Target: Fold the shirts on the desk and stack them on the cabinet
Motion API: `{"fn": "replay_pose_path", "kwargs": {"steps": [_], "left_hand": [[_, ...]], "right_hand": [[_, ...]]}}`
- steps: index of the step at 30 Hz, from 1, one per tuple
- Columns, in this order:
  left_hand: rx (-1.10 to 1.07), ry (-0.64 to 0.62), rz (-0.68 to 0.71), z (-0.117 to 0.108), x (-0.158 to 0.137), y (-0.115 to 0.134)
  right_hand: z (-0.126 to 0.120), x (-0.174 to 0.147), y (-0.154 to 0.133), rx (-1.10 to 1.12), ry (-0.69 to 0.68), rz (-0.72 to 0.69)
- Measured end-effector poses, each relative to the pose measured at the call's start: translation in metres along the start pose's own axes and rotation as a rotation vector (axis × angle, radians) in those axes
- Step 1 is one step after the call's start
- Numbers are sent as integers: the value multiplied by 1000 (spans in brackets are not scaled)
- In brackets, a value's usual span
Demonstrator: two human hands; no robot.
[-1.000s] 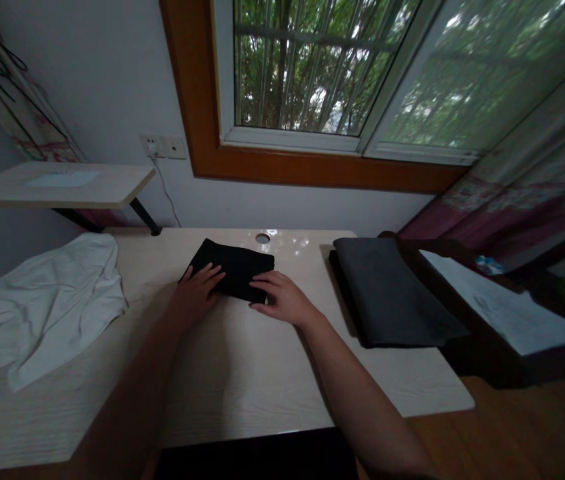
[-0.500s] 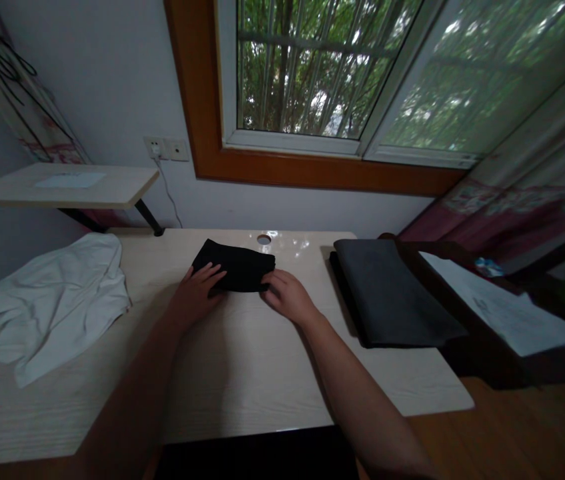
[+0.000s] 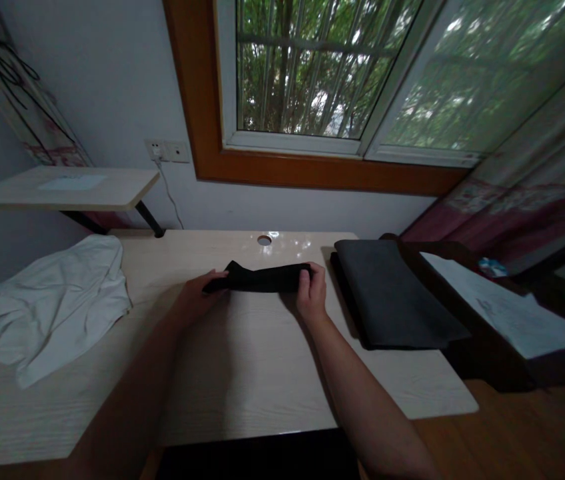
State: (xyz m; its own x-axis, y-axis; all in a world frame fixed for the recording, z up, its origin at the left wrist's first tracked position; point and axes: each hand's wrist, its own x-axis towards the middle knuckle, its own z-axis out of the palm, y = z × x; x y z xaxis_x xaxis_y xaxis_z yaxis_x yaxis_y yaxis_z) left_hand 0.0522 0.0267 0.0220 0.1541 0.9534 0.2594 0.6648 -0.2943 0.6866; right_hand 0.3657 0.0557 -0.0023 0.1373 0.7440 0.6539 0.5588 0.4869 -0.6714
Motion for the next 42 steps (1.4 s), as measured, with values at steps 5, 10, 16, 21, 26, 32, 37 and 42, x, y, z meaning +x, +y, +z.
{"fn": "replay_pose_path", "kwargs": {"steps": [5,10,16,21,26,32,37,42], "left_hand": [[-192,91,-201,-2,-4,10],[-315,47,-256,1,3,0],[-112,120,-412,3,11,-18],[-117,199,-460,3,11,-31],[-137,128,-396,1,9,-34],[-10,-7,-233,-2,4,-23],[266,119,-94,0,5,-21],[277,127,-13,2,8,-24]], "right_hand": [[2,9,-1,74,-30,127],[14,13,7,218,-185,315],[17,11,17,382,-406,372],[15,10,22,412,-438,321],[14,13,27,285,-345,249],[6,16,16,55,-325,-1],[2,16,1,-19,-462,-212],[1,16,-8,-165,-651,-331]]}}
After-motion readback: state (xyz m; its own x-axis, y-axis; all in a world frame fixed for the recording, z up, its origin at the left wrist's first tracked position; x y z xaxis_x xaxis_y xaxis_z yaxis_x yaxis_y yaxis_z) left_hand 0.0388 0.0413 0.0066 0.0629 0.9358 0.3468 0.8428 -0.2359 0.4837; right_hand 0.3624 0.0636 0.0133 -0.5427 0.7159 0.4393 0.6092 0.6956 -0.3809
